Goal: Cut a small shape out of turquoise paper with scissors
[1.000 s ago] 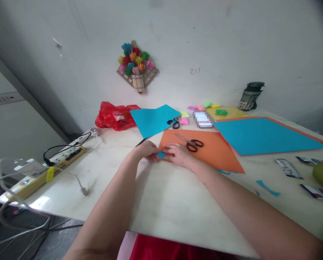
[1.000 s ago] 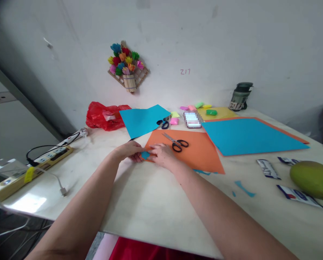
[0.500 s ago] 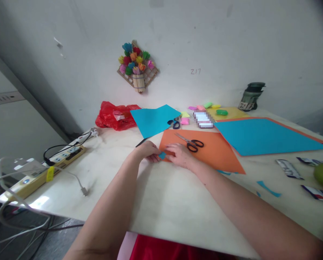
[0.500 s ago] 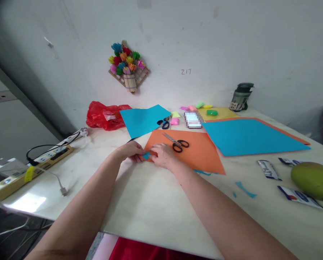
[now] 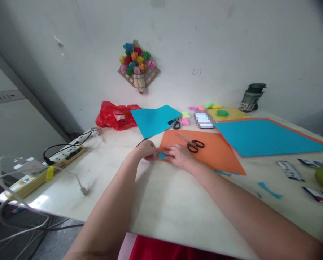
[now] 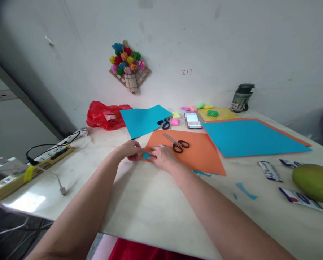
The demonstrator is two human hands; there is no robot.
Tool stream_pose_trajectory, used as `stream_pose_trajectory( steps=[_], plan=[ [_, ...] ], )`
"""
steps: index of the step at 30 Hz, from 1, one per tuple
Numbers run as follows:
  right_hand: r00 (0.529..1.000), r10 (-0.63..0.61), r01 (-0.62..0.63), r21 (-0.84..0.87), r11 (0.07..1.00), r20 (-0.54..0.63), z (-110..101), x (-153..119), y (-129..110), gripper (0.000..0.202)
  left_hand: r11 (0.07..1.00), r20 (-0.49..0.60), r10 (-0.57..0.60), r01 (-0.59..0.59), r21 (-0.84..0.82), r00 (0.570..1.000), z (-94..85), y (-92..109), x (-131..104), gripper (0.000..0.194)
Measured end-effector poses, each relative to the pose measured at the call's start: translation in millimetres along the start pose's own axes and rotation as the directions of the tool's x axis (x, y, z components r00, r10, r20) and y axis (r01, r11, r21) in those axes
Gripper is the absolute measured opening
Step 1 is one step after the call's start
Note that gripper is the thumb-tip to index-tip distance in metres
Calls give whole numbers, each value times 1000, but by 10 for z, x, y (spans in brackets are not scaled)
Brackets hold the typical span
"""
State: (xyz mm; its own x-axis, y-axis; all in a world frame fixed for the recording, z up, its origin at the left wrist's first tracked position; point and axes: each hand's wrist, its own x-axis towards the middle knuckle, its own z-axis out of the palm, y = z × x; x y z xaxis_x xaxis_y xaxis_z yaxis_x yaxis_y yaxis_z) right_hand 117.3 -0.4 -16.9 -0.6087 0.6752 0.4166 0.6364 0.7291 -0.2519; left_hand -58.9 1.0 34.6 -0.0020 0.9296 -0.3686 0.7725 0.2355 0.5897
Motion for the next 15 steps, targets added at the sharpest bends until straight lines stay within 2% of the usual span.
stream_pose_trajectory(
  steps=[1, 3, 5, 9, 11, 15],
  plan=[
    [1000, 2, -2, 1, 1000, 3, 0, 0, 2, 27, 999, -89, 11, -6, 48, 996, -22, -21, 4, 22],
    [1000, -1, 1, 3, 1000, 3, 2, 0, 7, 27, 981, -237, 118, -77, 177, 964, -66, -58, 13, 26],
    [1000, -8, 8, 4, 1000, 7, 3, -1, 14, 28, 938, -279, 269, -185, 293, 922, -95, -78, 12, 29],
    [1000, -25, 25, -4, 1000, 9, 2, -3, 23, 27, 792, -159, 519, -403, 459, 840, -78, -59, -31, 39],
    [999, -44, 44, -14, 999, 5, 1, -1, 23, 26, 740, -78, 552, -445, 504, 830, -41, -43, -48, 48],
    [998, -65, 65, -29, 997, -6, 4, 10, 26, 23, 675, 68, 544, -484, 556, 836, 24, -56, -17, 68]
  ],
)
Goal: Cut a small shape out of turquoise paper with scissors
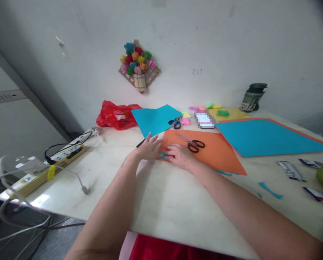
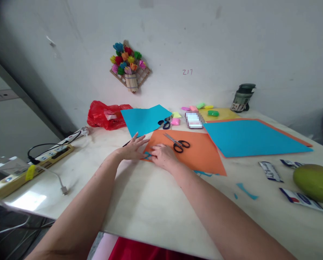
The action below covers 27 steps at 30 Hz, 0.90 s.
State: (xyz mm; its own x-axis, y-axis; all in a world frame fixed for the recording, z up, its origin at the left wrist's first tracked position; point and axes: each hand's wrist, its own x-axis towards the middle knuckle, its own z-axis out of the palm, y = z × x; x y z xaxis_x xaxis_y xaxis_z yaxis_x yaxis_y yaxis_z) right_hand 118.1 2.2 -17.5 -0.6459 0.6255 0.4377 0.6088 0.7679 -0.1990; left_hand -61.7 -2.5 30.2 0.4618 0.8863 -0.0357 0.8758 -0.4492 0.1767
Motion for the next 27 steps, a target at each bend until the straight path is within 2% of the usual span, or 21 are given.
stream_pose_trajectory(
  steps=[7, 10, 15, 23, 27],
  plan=[
    [999, 29, -29, -11, 1000, -34, -1, -24, -20, 24, 998, 118, -38, 31, 64, 992, 1, 3, -24, 73],
    [998, 44, -46, -48, 998, -42, -20, -39, -60, 29, 993, 149, -110, 102, 58, 983, -24, 33, -50, 78],
    [999, 24, -21, -115, 993, 22, -37, -35, -101, 30, 976, 191, -218, 215, 40, 957, -18, 32, -44, 87],
    [999, 38, -34, -114, 993, 35, -15, -30, -95, 30, 974, 216, -225, 227, 19, 950, 19, -17, -15, 86],
    [998, 49, -44, -108, 993, 42, -24, -31, -102, 30, 981, 136, -177, 187, -59, 975, 35, -52, -93, 76]
  ],
)
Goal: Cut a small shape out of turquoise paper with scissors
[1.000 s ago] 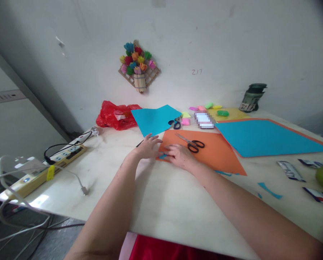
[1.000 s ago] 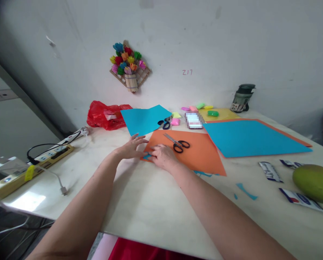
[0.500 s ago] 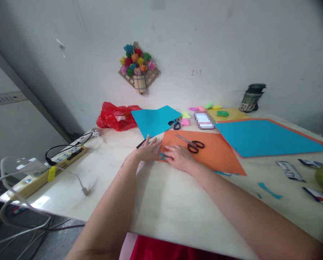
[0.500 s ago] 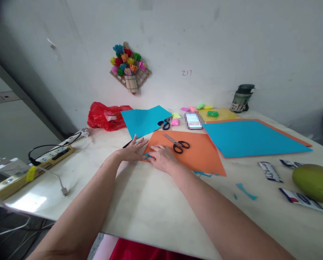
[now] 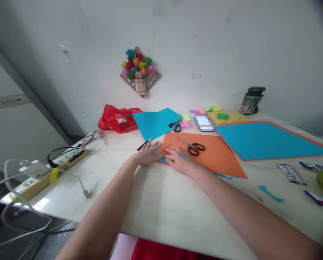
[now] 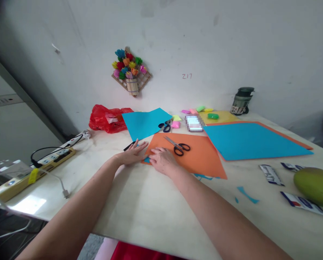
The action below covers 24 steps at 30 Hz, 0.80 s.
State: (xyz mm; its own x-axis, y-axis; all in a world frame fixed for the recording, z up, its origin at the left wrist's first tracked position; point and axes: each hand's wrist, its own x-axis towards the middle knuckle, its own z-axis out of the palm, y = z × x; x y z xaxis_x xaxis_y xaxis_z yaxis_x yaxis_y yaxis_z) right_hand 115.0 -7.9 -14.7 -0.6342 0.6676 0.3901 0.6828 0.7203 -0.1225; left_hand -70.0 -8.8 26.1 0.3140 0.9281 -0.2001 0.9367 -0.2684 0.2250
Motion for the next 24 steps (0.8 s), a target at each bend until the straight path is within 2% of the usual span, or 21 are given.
stream_pose_trajectory(
  steps=[4, 7, 13, 17, 24],
  plan=[
    [1000, 15, -15, 6, 1000, -7, 7, 5, -1, 30, 998, -170, 15, -25, -59, 985, 56, -41, -31, 69],
    [999, 33, -33, 28, 999, -14, 27, 11, 14, 28, 999, -244, 13, -20, -25, 970, 99, -17, 1, 72],
    [994, 109, -110, 132, 985, 18, 74, 43, 82, 24, 994, -216, 105, -93, 64, 971, 151, 24, 32, 74],
    [987, 156, -159, 178, 971, 31, 94, 57, 100, 26, 994, -252, 101, -86, 72, 962, 178, -3, 23, 72],
    [985, 166, -171, 165, 971, 43, 69, 49, 84, 27, 997, -201, 57, -44, 68, 978, 175, 35, 27, 73]
  ],
)
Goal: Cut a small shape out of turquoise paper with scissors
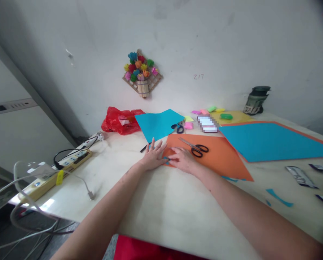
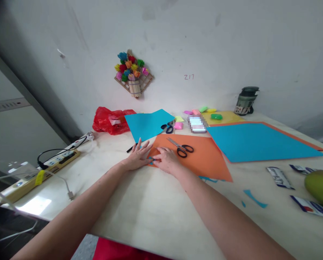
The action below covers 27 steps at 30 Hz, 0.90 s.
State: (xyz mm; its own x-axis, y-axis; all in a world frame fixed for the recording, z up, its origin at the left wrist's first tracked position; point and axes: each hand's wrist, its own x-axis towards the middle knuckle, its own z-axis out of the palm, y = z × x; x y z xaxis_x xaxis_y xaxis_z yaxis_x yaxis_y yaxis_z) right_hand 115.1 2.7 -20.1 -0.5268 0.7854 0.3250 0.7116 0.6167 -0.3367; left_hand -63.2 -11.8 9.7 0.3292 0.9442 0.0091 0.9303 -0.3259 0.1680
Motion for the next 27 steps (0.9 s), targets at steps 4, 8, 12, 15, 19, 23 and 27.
stream_pose_trajectory(
  steps=[4, 8, 12, 15, 19, 23, 27],
  plan=[
    [1000, -9, 9, -8, 1000, -26, 8, -7, 5, 27, 999, 0, -53, 53, 2, 999, 18, 20, -17, 73],
    [998, -30, 29, -31, 999, -47, 27, -3, 6, 26, 992, 1, -125, 125, -10, 992, 38, 23, -25, 77],
    [997, -38, 36, -39, 999, -63, 39, -8, -4, 26, 986, 50, -163, 164, -6, 985, 25, 26, -12, 79],
    [995, -61, 59, -28, 998, -75, 38, -15, -14, 28, 980, 64, -201, 201, 12, 977, 26, 18, 9, 83],
    [986, -55, 62, 35, 997, -159, -3, 8, 11, 30, 969, 35, -247, 247, 19, 968, 61, -2, 33, 89],
    [956, 68, -49, 74, 996, -285, -111, 70, 58, 29, 953, 0, -302, 302, 36, 953, 88, -12, 38, 96],
    [942, 209, -214, 11, 977, -262, -231, 177, 15, 30, 938, -23, -343, 344, 34, 939, 94, 0, 17, 107]
  ],
)
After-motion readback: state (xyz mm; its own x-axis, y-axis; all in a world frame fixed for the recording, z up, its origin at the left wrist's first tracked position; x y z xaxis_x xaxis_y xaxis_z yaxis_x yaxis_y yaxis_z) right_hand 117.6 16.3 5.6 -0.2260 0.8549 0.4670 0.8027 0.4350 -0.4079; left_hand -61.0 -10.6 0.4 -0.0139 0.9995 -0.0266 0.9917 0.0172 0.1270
